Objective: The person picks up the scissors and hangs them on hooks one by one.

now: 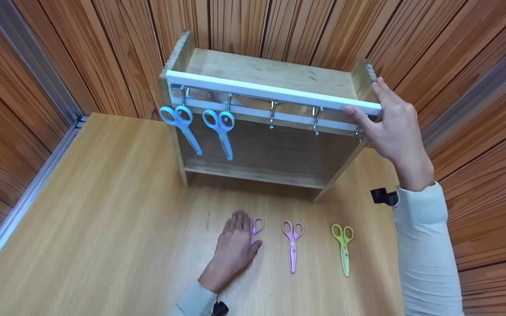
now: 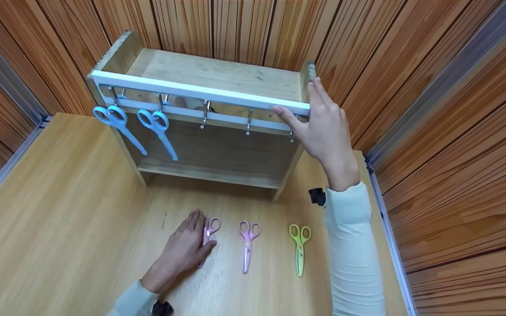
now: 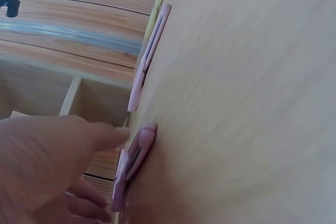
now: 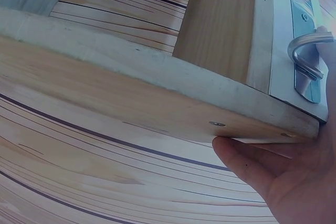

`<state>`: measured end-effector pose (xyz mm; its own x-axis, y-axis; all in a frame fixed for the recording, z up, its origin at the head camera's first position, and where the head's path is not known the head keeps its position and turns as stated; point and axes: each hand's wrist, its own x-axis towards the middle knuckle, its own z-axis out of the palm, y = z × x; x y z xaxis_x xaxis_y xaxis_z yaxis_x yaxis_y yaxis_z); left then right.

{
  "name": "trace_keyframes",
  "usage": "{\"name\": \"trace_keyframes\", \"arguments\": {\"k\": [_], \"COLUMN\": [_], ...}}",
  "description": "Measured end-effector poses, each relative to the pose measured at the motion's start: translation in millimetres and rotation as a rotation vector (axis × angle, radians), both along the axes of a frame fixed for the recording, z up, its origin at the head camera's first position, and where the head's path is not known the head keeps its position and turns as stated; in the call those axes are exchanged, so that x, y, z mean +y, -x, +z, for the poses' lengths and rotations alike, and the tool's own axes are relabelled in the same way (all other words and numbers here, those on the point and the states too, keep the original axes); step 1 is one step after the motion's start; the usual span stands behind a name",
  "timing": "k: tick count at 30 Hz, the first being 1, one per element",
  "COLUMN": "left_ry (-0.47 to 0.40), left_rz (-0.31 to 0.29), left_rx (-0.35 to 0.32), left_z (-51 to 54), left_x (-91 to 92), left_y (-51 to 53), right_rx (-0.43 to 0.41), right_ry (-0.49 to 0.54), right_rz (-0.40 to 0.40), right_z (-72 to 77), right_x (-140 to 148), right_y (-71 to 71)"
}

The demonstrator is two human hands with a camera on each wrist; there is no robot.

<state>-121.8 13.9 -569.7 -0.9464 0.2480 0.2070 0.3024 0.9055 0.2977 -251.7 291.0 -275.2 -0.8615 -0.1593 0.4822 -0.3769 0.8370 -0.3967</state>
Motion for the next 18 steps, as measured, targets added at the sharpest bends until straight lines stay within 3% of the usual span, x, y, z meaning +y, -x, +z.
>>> {"name": "trace_keyframes", "arguments": {"k": [10, 18], "left_ry": [0.161, 0.277], "left_rz": [0.07, 0.131], "left_rx": [0.051, 0.221], "left_z": [3.3, 0.6], "left_x": [11.2, 16.4], "left_y": [-3.2, -3.7], "right_rx": [-0.013, -0.013], "right_ry": [0.01, 0.012], "right_rz": [-0.003, -0.009], "right_z": [-0.3, -0.1], "right_x": [-0.5, -0.4], "right_y": [-1.0, -0.2]}}
